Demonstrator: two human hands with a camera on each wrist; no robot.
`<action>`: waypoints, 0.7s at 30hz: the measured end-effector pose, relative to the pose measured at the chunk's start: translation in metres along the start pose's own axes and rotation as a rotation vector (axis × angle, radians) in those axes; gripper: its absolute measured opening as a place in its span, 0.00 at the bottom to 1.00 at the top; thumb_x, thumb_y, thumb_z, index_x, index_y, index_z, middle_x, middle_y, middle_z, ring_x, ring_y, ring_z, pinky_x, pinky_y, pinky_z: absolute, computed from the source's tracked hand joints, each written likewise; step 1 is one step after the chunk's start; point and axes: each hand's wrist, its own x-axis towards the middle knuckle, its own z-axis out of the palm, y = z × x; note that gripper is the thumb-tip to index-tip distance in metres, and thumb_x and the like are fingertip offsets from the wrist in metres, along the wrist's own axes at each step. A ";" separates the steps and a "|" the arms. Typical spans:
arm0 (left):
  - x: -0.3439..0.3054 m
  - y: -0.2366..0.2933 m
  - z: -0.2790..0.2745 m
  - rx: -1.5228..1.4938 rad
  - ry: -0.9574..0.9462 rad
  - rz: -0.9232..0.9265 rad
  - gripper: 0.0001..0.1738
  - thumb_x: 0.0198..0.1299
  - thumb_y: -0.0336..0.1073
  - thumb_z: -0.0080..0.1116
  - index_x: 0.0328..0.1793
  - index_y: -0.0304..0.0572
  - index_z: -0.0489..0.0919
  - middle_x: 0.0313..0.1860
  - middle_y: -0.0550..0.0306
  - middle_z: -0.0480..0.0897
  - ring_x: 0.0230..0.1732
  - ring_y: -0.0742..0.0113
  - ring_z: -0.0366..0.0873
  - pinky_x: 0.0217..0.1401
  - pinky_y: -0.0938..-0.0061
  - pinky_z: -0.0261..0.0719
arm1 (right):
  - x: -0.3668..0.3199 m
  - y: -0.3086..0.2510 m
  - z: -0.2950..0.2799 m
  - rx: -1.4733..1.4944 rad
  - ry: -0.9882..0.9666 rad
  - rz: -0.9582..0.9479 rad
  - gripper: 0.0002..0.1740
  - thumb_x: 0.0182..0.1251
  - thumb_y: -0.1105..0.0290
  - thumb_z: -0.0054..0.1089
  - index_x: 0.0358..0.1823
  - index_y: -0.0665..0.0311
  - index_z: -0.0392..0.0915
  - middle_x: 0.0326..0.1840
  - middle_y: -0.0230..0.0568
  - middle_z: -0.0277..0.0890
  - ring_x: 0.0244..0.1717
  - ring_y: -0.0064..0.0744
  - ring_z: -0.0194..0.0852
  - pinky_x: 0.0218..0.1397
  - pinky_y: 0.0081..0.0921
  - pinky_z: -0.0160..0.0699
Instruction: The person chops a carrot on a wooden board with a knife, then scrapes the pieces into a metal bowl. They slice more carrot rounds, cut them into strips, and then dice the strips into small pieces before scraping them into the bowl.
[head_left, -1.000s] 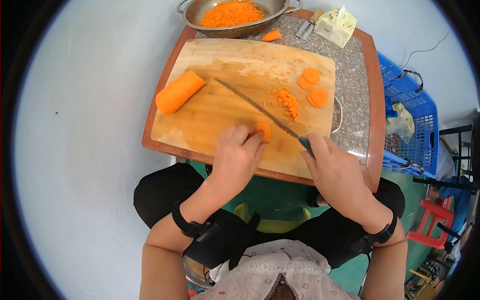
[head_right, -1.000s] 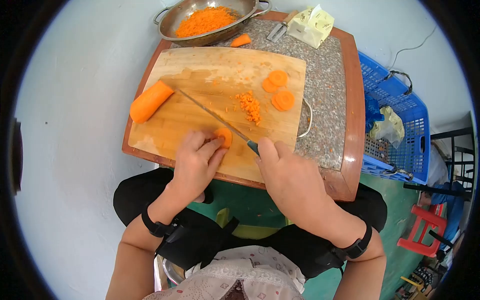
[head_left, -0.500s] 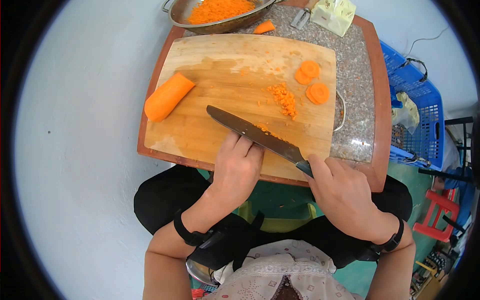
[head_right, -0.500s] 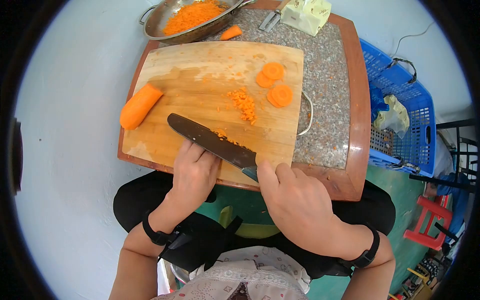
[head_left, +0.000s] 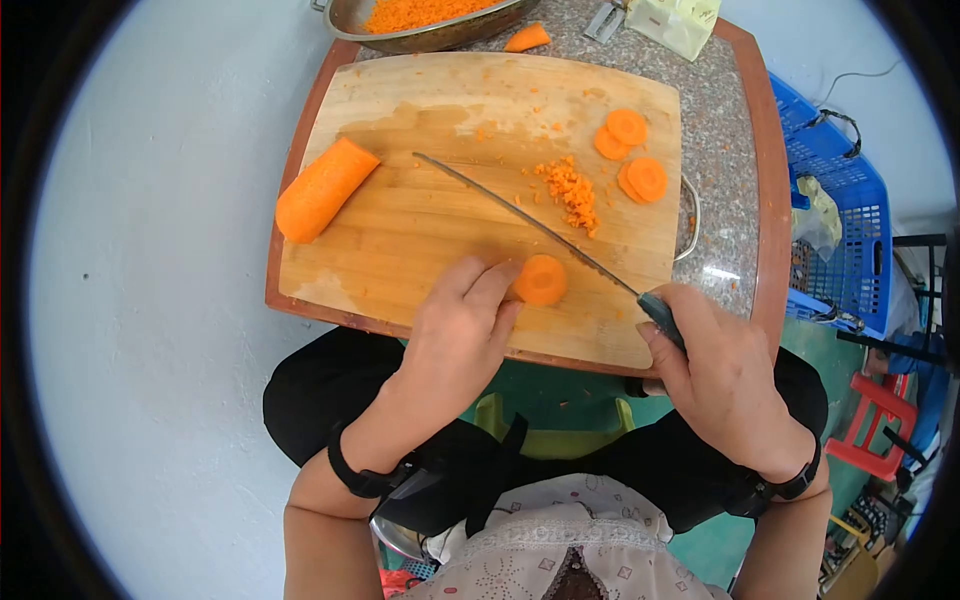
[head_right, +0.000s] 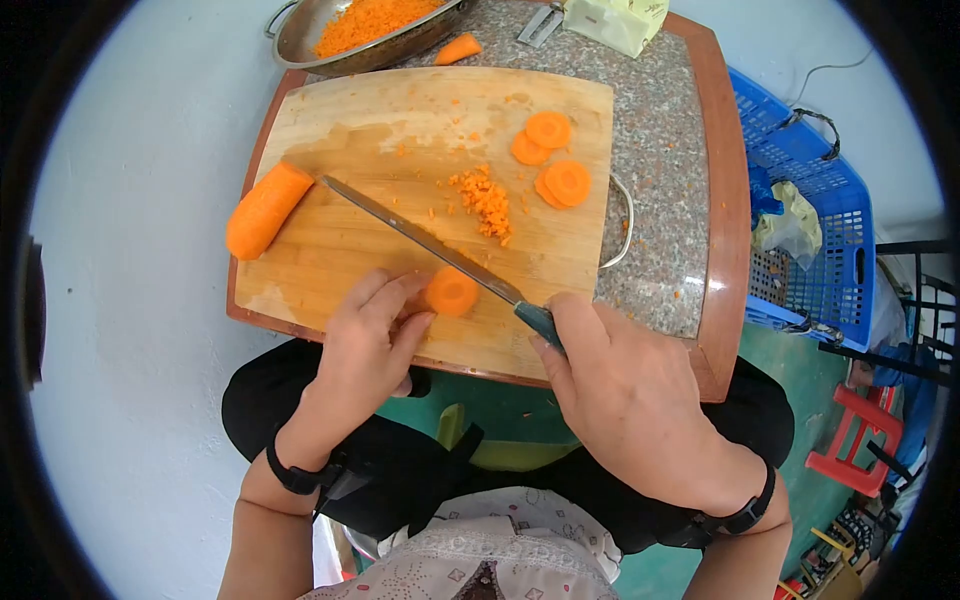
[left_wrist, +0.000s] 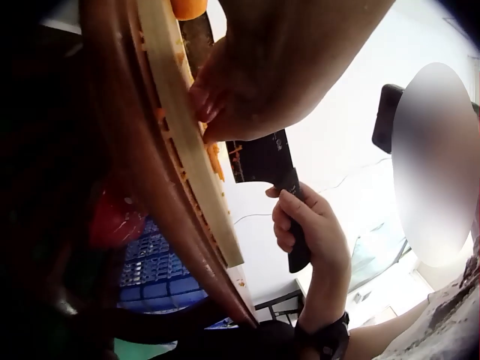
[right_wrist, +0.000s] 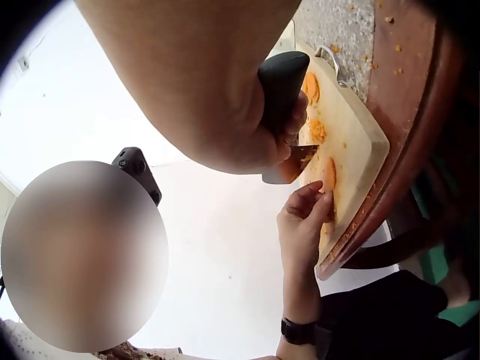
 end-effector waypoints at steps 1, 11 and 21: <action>-0.001 -0.001 0.003 0.022 0.000 -0.013 0.14 0.49 0.22 0.65 0.44 0.31 0.80 0.37 0.45 0.76 0.41 0.50 0.78 0.39 0.66 0.77 | 0.000 0.000 0.001 0.011 -0.003 -0.007 0.10 0.64 0.71 0.59 0.37 0.65 0.66 0.24 0.46 0.70 0.23 0.48 0.74 0.23 0.39 0.71; 0.002 0.017 0.025 0.171 0.174 0.353 0.18 0.45 0.25 0.67 0.45 0.31 0.80 0.42 0.47 0.77 0.42 0.51 0.75 0.46 0.63 0.75 | 0.001 0.009 -0.008 -0.017 -0.016 -0.021 0.09 0.63 0.70 0.59 0.35 0.64 0.68 0.24 0.45 0.72 0.24 0.50 0.75 0.24 0.40 0.71; 0.013 0.006 0.012 0.398 0.039 0.437 0.19 0.47 0.27 0.54 0.47 0.26 0.79 0.41 0.46 0.78 0.47 0.53 0.74 0.52 0.63 0.72 | -0.003 0.017 0.000 -0.017 0.015 -0.054 0.08 0.62 0.71 0.60 0.36 0.64 0.69 0.23 0.44 0.72 0.24 0.47 0.76 0.24 0.39 0.72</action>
